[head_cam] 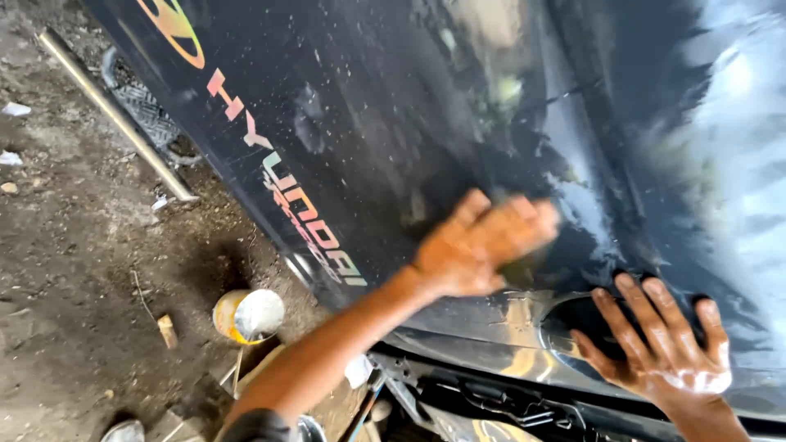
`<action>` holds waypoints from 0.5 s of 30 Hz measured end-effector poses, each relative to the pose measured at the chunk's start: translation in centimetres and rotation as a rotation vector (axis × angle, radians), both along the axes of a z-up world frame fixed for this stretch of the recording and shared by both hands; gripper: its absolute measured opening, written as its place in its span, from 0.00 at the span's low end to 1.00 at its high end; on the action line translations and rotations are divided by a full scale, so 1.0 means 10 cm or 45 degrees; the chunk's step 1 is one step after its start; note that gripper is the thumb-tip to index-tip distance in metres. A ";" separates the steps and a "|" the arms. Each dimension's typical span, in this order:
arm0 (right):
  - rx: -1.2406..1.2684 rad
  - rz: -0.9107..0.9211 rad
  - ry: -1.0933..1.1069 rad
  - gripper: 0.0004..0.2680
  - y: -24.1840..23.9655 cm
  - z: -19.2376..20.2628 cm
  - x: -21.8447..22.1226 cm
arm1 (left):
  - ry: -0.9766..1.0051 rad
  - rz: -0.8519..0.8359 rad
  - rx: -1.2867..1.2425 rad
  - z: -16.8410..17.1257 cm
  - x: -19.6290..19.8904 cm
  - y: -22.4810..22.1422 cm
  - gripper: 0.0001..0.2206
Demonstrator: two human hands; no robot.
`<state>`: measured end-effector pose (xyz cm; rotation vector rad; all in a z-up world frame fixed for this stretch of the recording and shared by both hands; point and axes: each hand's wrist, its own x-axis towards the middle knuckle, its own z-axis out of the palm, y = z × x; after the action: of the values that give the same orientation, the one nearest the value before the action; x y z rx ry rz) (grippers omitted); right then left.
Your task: Sanding the side panel of a black car using a sanding block and water.
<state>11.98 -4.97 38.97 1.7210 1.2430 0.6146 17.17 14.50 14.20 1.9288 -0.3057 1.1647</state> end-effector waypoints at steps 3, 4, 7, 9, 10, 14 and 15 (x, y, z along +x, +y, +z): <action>0.036 0.069 0.034 0.21 -0.01 0.02 0.05 | 0.594 0.521 -0.088 0.42 0.11 1.41 0.30; 0.030 0.052 0.034 0.21 -0.07 0.02 0.04 | 0.597 0.503 -0.090 0.44 0.18 1.41 0.30; -0.004 0.019 0.051 0.22 -0.14 0.02 0.06 | 0.682 0.574 -0.295 0.46 0.17 1.06 0.31; 0.039 0.036 0.064 0.23 -0.12 0.01 0.05 | 0.473 0.321 -0.125 0.44 -0.11 0.25 0.31; 0.042 0.041 0.070 0.23 -0.11 0.01 0.03 | 0.478 0.327 -0.122 0.17 -0.20 -0.01 0.31; 0.052 0.044 0.075 0.22 -0.10 0.02 0.10 | 0.459 -0.064 0.357 0.12 -0.20 0.52 0.38; 0.068 0.050 0.089 0.22 -0.14 0.01 0.09 | 0.895 -0.071 0.268 0.35 -0.33 1.01 0.37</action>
<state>12.90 -6.33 39.04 1.7789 1.3229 0.6204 13.90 24.64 17.72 2.3575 -0.0979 0.3727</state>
